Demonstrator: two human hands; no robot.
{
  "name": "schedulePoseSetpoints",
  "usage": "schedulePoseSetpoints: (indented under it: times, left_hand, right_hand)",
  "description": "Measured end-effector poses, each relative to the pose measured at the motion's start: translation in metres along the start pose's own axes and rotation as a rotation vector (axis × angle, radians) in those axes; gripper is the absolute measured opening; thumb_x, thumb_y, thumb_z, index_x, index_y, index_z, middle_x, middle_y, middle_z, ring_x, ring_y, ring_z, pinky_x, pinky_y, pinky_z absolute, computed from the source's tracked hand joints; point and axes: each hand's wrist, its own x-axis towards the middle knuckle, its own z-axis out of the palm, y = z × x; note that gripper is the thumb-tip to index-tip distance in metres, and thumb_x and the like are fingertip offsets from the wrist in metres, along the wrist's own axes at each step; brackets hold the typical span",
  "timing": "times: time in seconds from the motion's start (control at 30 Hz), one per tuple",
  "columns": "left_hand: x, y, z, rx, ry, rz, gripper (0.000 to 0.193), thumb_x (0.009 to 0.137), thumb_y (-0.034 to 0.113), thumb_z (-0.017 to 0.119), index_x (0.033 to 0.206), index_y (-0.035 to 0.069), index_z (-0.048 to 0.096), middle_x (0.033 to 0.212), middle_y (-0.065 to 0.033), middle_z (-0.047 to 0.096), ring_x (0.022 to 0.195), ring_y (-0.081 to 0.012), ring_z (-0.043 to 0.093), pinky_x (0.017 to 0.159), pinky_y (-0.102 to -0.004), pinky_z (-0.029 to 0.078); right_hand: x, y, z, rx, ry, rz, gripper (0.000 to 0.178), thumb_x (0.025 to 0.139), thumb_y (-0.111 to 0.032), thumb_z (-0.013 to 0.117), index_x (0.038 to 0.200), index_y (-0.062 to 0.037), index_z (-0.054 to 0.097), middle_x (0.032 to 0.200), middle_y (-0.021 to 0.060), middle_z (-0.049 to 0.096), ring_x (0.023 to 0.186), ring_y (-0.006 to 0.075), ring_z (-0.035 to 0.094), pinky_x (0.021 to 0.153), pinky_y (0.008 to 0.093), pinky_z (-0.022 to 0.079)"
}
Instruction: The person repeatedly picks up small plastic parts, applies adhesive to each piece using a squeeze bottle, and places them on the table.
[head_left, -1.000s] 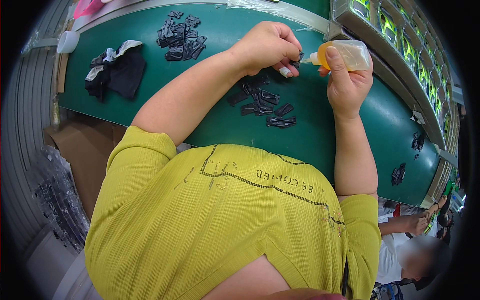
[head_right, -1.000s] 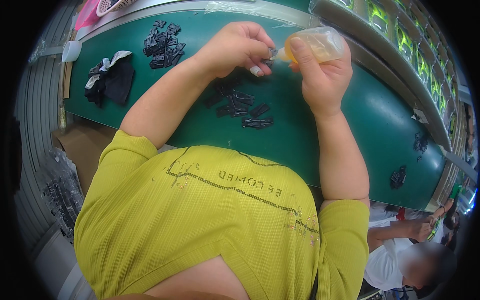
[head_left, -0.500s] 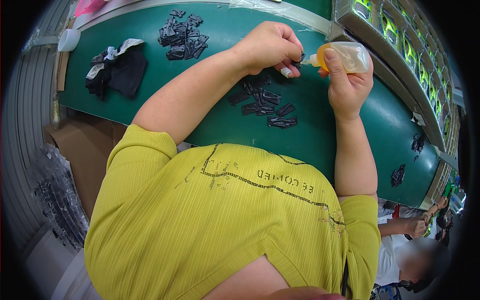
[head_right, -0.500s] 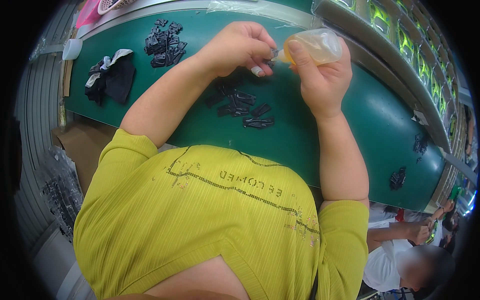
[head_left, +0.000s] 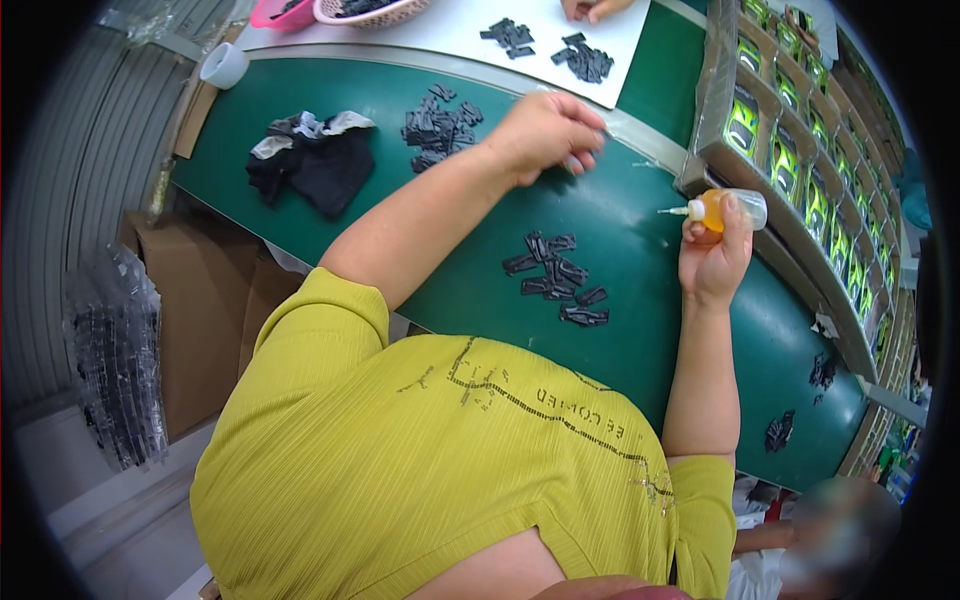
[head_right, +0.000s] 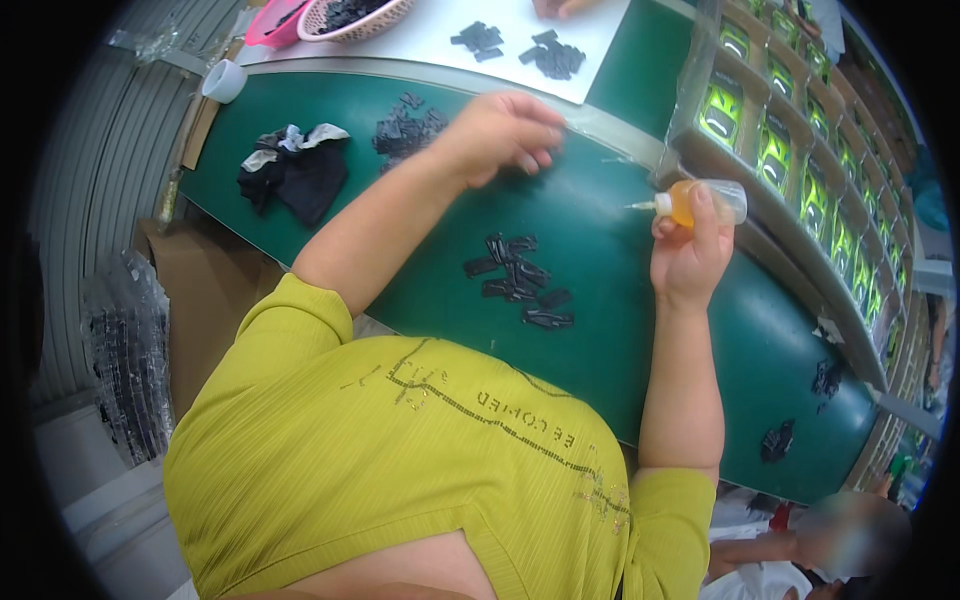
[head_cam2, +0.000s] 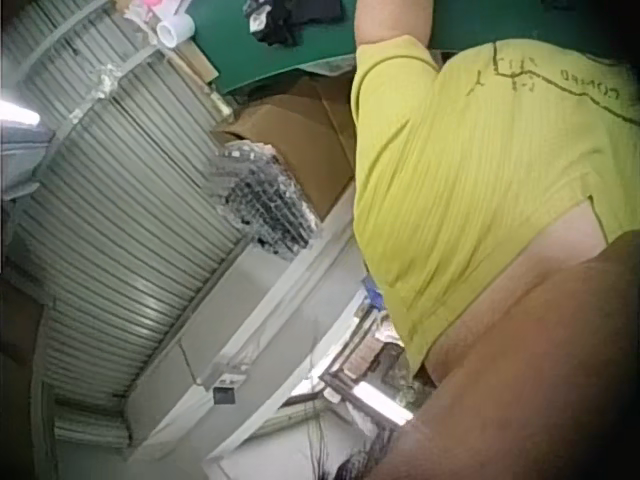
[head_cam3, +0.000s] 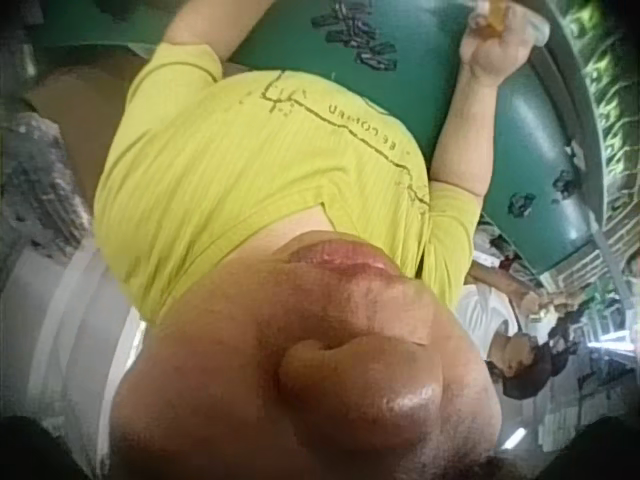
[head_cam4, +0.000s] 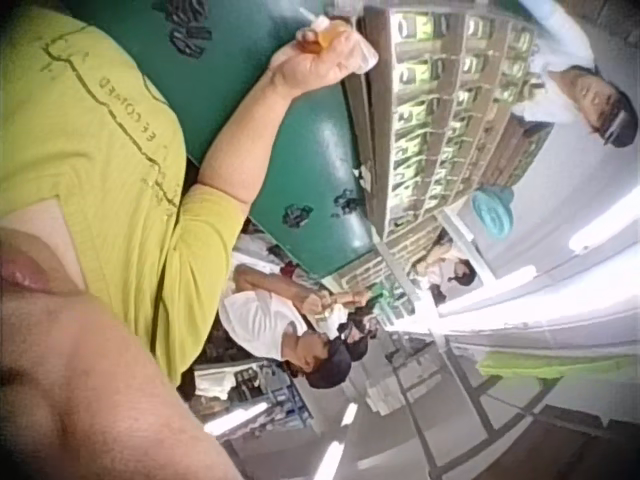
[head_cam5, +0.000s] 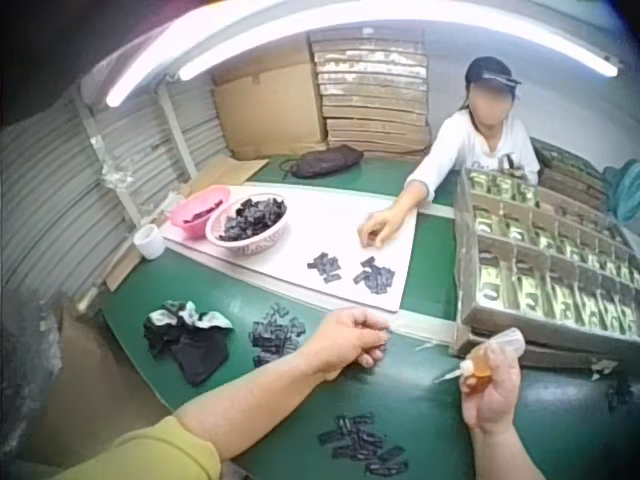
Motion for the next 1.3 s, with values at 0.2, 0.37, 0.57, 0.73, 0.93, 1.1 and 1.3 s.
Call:
schedulePoseSetpoints:
  times: [0.2,0.37,0.57,0.73,0.93,1.1,1.3]
  left_hand:
    - [0.060,0.024,-0.074,0.191,0.466,0.247,0.019,0.077,0.006,0.065,0.093,-0.003,0.063,0.078,-0.0100,0.065,0.064,-0.0134,0.062,0.057,-0.0243,0.050]
    - [0.063,0.028,-0.104,0.343,0.631,0.398,0.019,0.078,0.008,0.065,0.094,-0.003,0.064,0.082,-0.0090,0.066,0.072,-0.0138,0.065,0.057,-0.0250,0.050]
    - [-0.014,0.026,-0.091,0.707,0.344,0.240,0.026,0.073,0.020,0.072,0.087,0.000,0.063,0.078,-0.0059,0.064,0.061,-0.0125,0.058,0.055,-0.0256,0.048]
    - [-0.049,0.012,-0.083,1.298,0.213,0.126,0.029,0.067,0.023,0.075,0.085,0.002,0.064,0.079,-0.0107,0.065,0.073,-0.0217,0.062,0.066,-0.0324,0.049]
    - [-0.048,0.013,-0.078,1.188,0.167,0.015,0.026,0.067,0.021,0.074,0.080,0.001,0.064,0.077,-0.0108,0.065,0.074,-0.0219,0.062,0.066,-0.0330,0.048]
    - [-0.046,0.013,-0.078,0.883,0.252,-0.020,0.020,0.069,0.019,0.072,0.075,0.002,0.063,0.071,-0.0073,0.062,0.065,-0.0168,0.059,0.059,-0.0297,0.047]
    - [-0.053,0.024,-0.020,0.437,0.103,0.117,0.020,0.077,0.012,0.068,0.091,0.000,0.060,0.074,-0.0061,0.062,0.056,-0.0119,0.058,0.051,-0.0229,0.046]
  right_hand:
    - [-0.001,0.002,0.008,-0.079,0.073,0.005,0.013,0.088,-0.018,0.059,0.095,-0.0077,0.056,0.084,0.0039,0.059,0.064,0.0126,0.053,0.052,0.0233,0.041]
    - [0.003,0.001,0.011,-0.070,0.064,-0.004,0.014,0.088,-0.018,0.059,0.096,-0.0073,0.055,0.085,0.0043,0.059,0.064,0.0129,0.053,0.052,0.0237,0.041]
    - [0.002,-0.001,0.004,-0.081,0.052,-0.005,0.014,0.088,-0.019,0.060,0.094,-0.0064,0.056,0.084,0.0048,0.059,0.062,0.0130,0.052,0.052,0.0238,0.041]
    - [0.001,0.001,0.008,-0.089,0.026,-0.003,0.015,0.088,-0.019,0.060,0.094,-0.0063,0.056,0.084,0.0051,0.059,0.062,0.0131,0.052,0.052,0.0237,0.041]
    - [-0.001,0.001,0.007,-0.085,0.022,-0.011,0.014,0.088,-0.018,0.060,0.094,-0.0073,0.055,0.084,0.0049,0.059,0.063,0.0129,0.053,0.052,0.0234,0.041]
    - [-0.002,0.000,0.007,-0.064,0.041,0.008,0.013,0.088,-0.018,0.060,0.095,-0.0081,0.055,0.085,0.0042,0.060,0.066,0.0125,0.053,0.052,0.0232,0.041]
    - [-0.001,0.002,0.004,-0.035,0.048,-0.001,0.011,0.088,-0.017,0.058,0.095,-0.0080,0.057,0.086,0.0042,0.060,0.067,0.0122,0.054,0.051,0.0236,0.041]
